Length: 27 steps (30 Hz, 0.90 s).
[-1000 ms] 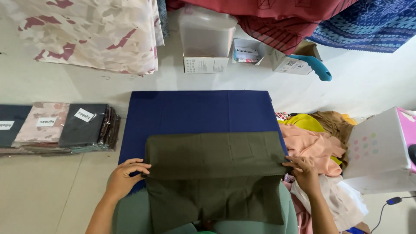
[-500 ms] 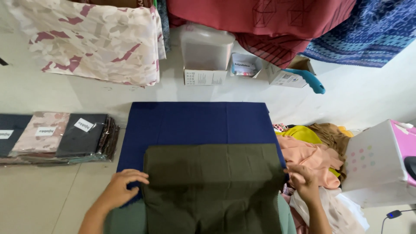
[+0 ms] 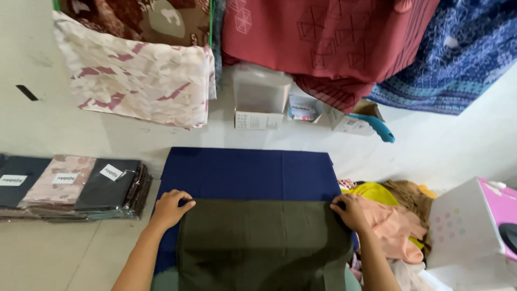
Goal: The person uses a lint roller to clean an olive-colored garment, folds it, and places it into a plastic packaging bag.
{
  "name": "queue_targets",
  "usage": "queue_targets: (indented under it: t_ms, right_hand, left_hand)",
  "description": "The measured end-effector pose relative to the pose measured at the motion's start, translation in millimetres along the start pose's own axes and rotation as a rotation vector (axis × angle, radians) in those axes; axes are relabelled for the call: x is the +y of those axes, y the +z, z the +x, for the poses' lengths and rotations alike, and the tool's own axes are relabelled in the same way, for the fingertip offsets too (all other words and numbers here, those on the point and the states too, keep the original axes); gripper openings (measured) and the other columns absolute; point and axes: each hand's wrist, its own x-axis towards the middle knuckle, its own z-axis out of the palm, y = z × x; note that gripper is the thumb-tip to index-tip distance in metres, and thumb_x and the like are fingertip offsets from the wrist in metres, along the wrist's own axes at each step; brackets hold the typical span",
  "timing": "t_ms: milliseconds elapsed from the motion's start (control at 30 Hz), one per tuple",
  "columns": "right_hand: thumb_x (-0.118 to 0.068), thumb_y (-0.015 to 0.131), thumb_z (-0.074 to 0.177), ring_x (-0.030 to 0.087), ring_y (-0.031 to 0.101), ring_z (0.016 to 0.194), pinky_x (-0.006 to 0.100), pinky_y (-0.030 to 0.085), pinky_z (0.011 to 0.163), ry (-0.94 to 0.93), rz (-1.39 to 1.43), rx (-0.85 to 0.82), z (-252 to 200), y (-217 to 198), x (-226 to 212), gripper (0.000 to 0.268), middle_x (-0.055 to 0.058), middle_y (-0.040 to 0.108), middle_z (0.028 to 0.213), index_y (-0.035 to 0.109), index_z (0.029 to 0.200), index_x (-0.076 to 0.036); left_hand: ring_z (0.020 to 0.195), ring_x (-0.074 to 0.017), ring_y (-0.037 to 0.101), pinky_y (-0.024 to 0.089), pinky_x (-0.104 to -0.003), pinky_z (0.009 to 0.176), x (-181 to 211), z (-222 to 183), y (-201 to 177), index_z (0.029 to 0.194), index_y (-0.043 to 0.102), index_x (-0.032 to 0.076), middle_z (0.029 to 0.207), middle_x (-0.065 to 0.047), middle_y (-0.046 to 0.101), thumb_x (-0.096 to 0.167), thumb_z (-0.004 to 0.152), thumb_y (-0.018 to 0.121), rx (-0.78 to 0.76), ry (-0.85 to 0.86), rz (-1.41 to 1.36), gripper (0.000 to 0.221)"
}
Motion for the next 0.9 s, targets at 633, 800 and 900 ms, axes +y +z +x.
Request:
queue_targets:
  t_ms: [633, 800, 900]
  right_hand:
    - [0.013, 0.058, 0.118, 0.034, 0.053, 0.1, 0.041, 0.042, 0.089, -0.105, 0.21, 1.164, -89.9, -95.4, -116.3, 0.006, 0.023, 0.056, 0.11, 0.053, 0.116, 0.009]
    - [0.009, 0.067, 0.106, 0.038, 0.064, 0.095, 0.044, 0.052, 0.086, -0.189, -0.037, 1.208, 18.3, -114.6, -129.9, 0.006, 0.022, 0.068, 0.104, 0.067, 0.111, 0.008]
    - [-0.01, 0.064, 0.116, 0.037, 0.068, 0.08, 0.04, 0.053, 0.077, -0.183, -0.169, 1.152, 80.2, -69.7, -111.2, 0.001, 0.01, 0.067, 0.096, 0.064, 0.116, -0.009]
  left_hand:
    - [0.09, -0.0216, 0.07, 0.054, -0.032, 0.081, 89.1, -107.8, -70.2, 0.108, 0.069, 0.006, 0.104, -0.008, 0.074, 0.014, 0.105, 0.06, 0.921, 0.225, -0.439, 0.013]
    - [0.092, -0.0169, 0.067, 0.051, -0.031, 0.084, 123.4, -31.0, -121.4, 0.111, 0.071, 0.007, 0.103, -0.003, 0.072, 0.022, 0.104, 0.064, 0.893, 0.17, -0.474, 0.018]
    - [0.089, -0.0313, 0.072, 0.061, -0.041, 0.076, 111.3, 36.2, -98.2, 0.107, 0.07, 0.008, 0.095, -0.009, 0.073, 0.034, 0.111, 0.063, 0.964, 0.282, -0.358, 0.026]
